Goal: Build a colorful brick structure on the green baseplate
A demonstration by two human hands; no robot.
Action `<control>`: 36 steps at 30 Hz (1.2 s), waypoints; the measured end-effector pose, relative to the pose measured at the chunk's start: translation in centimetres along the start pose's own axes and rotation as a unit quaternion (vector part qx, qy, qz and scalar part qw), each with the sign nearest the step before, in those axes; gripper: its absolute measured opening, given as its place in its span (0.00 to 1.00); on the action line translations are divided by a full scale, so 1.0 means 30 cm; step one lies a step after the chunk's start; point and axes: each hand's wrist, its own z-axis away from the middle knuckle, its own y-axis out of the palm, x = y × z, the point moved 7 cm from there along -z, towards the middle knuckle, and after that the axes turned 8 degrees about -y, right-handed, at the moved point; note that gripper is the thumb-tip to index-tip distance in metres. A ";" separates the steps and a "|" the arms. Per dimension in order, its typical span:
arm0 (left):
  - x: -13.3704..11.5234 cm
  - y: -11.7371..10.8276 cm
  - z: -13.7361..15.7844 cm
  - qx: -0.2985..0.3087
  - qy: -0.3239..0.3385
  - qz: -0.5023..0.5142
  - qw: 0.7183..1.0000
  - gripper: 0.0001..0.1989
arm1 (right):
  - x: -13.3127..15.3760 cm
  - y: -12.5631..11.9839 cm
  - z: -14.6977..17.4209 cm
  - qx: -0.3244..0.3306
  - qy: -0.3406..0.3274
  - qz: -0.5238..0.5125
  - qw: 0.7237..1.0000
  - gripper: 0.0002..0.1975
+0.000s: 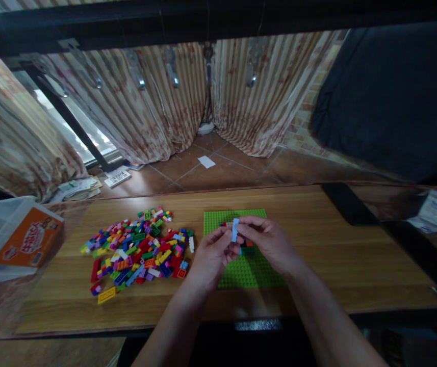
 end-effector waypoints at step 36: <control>-0.098 -0.075 -0.004 -0.198 0.157 -0.566 0.785 0.19 | -0.068 -0.136 -0.067 -0.058 0.004 0.439 0.897 0.12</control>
